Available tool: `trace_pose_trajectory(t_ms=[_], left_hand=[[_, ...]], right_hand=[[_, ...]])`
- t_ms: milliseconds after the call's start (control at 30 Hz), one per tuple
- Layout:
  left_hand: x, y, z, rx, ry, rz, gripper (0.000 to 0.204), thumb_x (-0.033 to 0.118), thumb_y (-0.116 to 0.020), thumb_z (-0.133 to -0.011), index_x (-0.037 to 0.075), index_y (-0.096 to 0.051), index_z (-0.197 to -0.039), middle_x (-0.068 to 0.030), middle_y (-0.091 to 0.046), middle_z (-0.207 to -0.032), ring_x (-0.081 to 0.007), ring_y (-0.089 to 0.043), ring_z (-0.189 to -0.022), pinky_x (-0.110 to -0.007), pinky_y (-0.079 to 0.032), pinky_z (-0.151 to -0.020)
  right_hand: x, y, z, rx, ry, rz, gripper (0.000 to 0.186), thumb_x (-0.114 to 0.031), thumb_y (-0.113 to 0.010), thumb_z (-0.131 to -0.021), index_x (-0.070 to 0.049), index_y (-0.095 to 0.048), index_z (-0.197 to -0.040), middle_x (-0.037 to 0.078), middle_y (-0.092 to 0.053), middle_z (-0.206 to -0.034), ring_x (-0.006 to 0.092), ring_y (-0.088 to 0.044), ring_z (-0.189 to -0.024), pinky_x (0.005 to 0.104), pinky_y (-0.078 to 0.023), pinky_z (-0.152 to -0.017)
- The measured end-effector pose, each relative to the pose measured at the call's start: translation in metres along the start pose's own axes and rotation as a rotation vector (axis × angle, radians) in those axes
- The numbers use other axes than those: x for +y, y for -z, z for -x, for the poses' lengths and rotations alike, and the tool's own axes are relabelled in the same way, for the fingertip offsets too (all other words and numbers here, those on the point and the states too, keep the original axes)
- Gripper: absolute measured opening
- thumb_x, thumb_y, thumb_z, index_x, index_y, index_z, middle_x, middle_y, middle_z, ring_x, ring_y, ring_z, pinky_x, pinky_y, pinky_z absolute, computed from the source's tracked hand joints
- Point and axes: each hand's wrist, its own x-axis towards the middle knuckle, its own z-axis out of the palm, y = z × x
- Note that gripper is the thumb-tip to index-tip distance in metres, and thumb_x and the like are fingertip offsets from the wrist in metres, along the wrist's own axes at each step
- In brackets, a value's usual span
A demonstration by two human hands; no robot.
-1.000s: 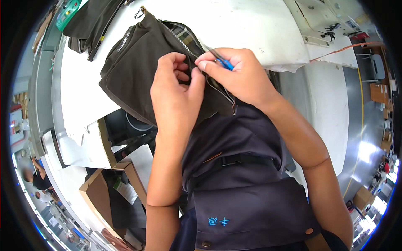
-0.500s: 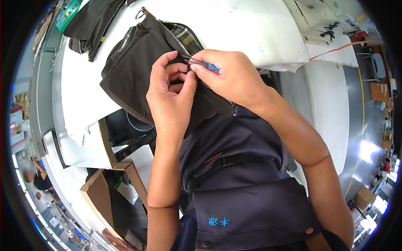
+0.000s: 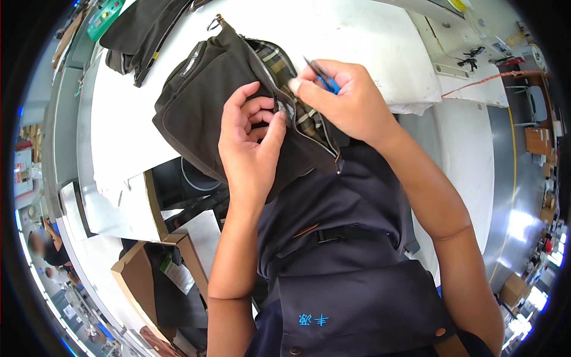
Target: The recorder is trimming threads and sewing a brown fabric bag using small clippers and an industrial sewing machine.
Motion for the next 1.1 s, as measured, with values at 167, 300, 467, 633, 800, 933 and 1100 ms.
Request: trace_pose_trajectory(t_ms=[167, 300, 467, 633, 800, 933, 1100], left_hand=[[-0.006, 0.0, 0.001, 0.035, -0.038, 0.017, 0.059, -0.007, -0.073, -0.092, 0.002, -0.049, -0.146, -0.0096, -0.066, -0.116, -0.0083, -0.064, -0.092, -0.022, -0.055, -0.077], [-0.006, 0.0, 0.001, 0.024, -0.026, 0.049, 0.058, -0.006, -0.073, -0.093, 0.003, -0.049, -0.146, -0.0085, -0.068, -0.114, -0.0082, -0.065, -0.093, -0.022, -0.055, -0.078], [-0.01, 0.0, 0.002, 0.028, -0.04, 0.035, 0.057, -0.005, -0.073, -0.094, 0.003, -0.05, -0.146, -0.0061, -0.069, -0.109, -0.008, -0.065, -0.094, -0.022, -0.055, -0.079], [-0.012, 0.0, 0.001, 0.004, -0.074, -0.015, 0.06, -0.006, -0.073, -0.093, 0.004, -0.05, -0.148, -0.0069, -0.069, -0.112, -0.0079, -0.065, -0.092, -0.023, -0.056, -0.079], [-0.009, -0.001, 0.004, 0.042, -0.057, 0.028, 0.062, -0.007, -0.072, -0.093, 0.004, -0.049, -0.149, -0.009, -0.068, -0.119, -0.0077, -0.065, -0.092, -0.023, -0.056, -0.079], [-0.009, -0.004, 0.002, 0.052, -0.055, 0.037, 0.063, -0.007, -0.072, -0.093, 0.004, -0.048, -0.15, -0.0096, -0.068, -0.12, -0.0071, -0.065, -0.09, -0.022, -0.056, -0.076], [-0.008, -0.004, 0.001, 0.08, -0.063, -0.012, 0.057, -0.004, -0.072, -0.093, 0.003, -0.052, -0.146, -0.009, -0.072, -0.11, -0.0067, -0.064, -0.088, -0.021, -0.056, -0.074]], right_hand=[[0.009, -0.012, 0.011, 0.043, 0.189, 0.136, 0.02, -0.019, -0.073, -0.096, -0.001, -0.071, -0.104, 0.012, -0.069, -0.076, 0.0186, -0.064, -0.064, 0.0323, -0.052, -0.064], [0.017, -0.017, 0.01, 0.056, 0.211, 0.288, 0.021, -0.018, -0.074, -0.092, -0.003, -0.073, -0.106, 0.018, -0.074, -0.086, 0.0343, -0.072, -0.074, 0.0391, -0.057, -0.069], [0.015, -0.015, 0.005, 0.039, 0.353, 0.474, 0.019, -0.015, -0.076, -0.09, -0.003, -0.073, -0.103, 0.016, -0.075, -0.088, 0.0326, -0.074, -0.077, 0.0395, -0.057, -0.068], [0.013, -0.013, -0.003, -0.017, 0.437, 0.6, 0.016, -0.014, -0.079, -0.087, -0.003, -0.07, -0.095, 0.01, -0.071, -0.078, 0.0195, -0.069, -0.068, 0.0335, -0.053, -0.062], [-0.003, -0.008, -0.002, -0.04, -0.009, -0.033, 0.021, -0.02, -0.076, -0.091, -0.001, -0.068, -0.092, 0.01, -0.064, -0.069, 0.0213, -0.055, -0.058, 0.0332, -0.048, -0.059], [0.006, -0.018, 0.008, 0.172, 0.134, 0.223, 0.023, -0.023, -0.075, -0.094, 0.0, -0.07, -0.093, 0.012, -0.069, -0.076, 0.0222, -0.063, -0.062, 0.035, -0.051, -0.061], [0.015, -0.017, 0.003, 0.081, 0.121, 0.236, 0.023, -0.023, -0.071, -0.095, 0.0, -0.074, -0.1, 0.016, -0.068, -0.072, 0.0274, -0.066, -0.063, 0.04, -0.051, -0.061]])
